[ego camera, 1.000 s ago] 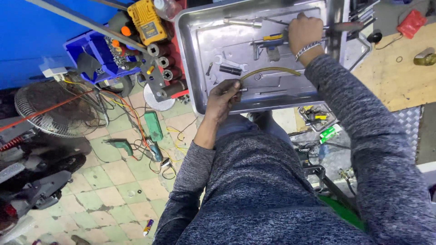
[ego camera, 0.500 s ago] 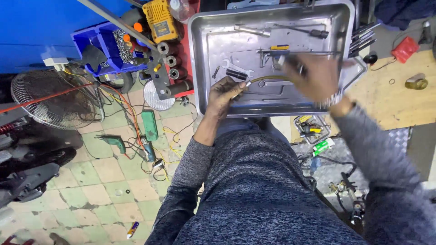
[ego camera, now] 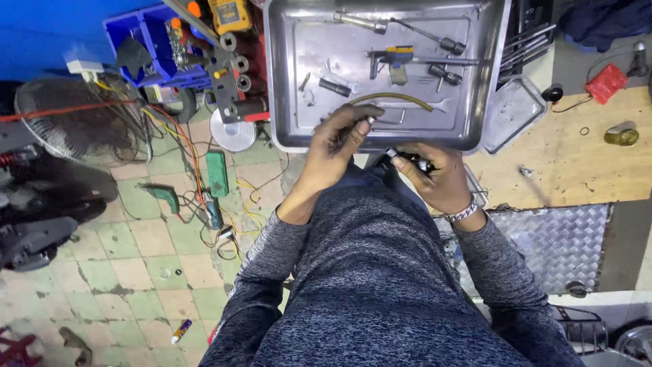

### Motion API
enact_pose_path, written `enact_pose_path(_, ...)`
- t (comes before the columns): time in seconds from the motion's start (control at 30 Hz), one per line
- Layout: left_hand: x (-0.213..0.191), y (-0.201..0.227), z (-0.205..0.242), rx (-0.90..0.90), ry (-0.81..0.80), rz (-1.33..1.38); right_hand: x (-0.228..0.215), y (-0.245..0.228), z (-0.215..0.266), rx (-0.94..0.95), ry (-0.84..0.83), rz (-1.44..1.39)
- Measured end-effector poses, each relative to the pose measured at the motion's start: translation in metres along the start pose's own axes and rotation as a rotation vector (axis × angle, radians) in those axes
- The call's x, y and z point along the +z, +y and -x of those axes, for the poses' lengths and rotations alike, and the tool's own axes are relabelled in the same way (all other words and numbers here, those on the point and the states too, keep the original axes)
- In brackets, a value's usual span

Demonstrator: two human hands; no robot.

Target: The person organizes tools in a workshop, picking up various items from a metal tray and placing them on a wall rack. They handle wrenches, pliers, and screwdrivers, moving them from the tray to hooks on the wall.

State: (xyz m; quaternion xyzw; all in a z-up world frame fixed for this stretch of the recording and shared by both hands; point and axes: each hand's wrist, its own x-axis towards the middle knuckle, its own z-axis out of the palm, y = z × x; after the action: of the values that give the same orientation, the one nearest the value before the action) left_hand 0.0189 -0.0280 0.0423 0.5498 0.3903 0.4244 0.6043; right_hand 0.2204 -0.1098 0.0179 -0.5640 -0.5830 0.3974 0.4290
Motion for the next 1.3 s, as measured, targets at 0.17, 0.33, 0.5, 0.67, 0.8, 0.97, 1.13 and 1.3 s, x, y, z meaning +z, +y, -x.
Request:
enact_pose_path(0.17, 0.015, -0.021, 0.041, -0.022, 0.216, 0.144, -0.002, -0.002, 0.020, -0.015, -0.065, -0.075)
enact_pose_path(0.33, 0.025, -0.028, 0.083, -0.054, 0.359, 0.156, -0.005, 0.009, 0.033, -0.054, -0.204, -0.145)
enact_pose_path(0.5, 0.026, -0.017, 0.118, -0.044, 0.347, -0.064, 0.002, 0.010, 0.049, -0.079, -0.288, -0.175)
enact_pose_path(0.67, 0.015, -0.021, 0.146, -0.072, 0.291, -0.053, 0.026, 0.015, 0.072, -0.080, -0.301, -0.186)
enact_pose_path(0.8, 0.007, -0.031, 0.161, -0.112, 0.348, 0.009, 0.052, 0.028, 0.076, -0.041, -0.327, -0.194)
enact_pose_path(0.97, -0.028, -0.070, 0.196, -0.177, 0.478, 0.083, 0.103, 0.025, 0.072, -0.014, -0.380, -0.194)
enact_pose_path(1.13, -0.099, -0.108, 0.202, -0.275, 0.585, 0.282, 0.188, 0.017, 0.036, 0.122, -0.505, -0.043)
enact_pose_path(1.3, -0.189, -0.239, 0.173, -0.618, 0.975, 0.267, 0.214, 0.032, 0.023, 0.262, -0.370, 0.331)
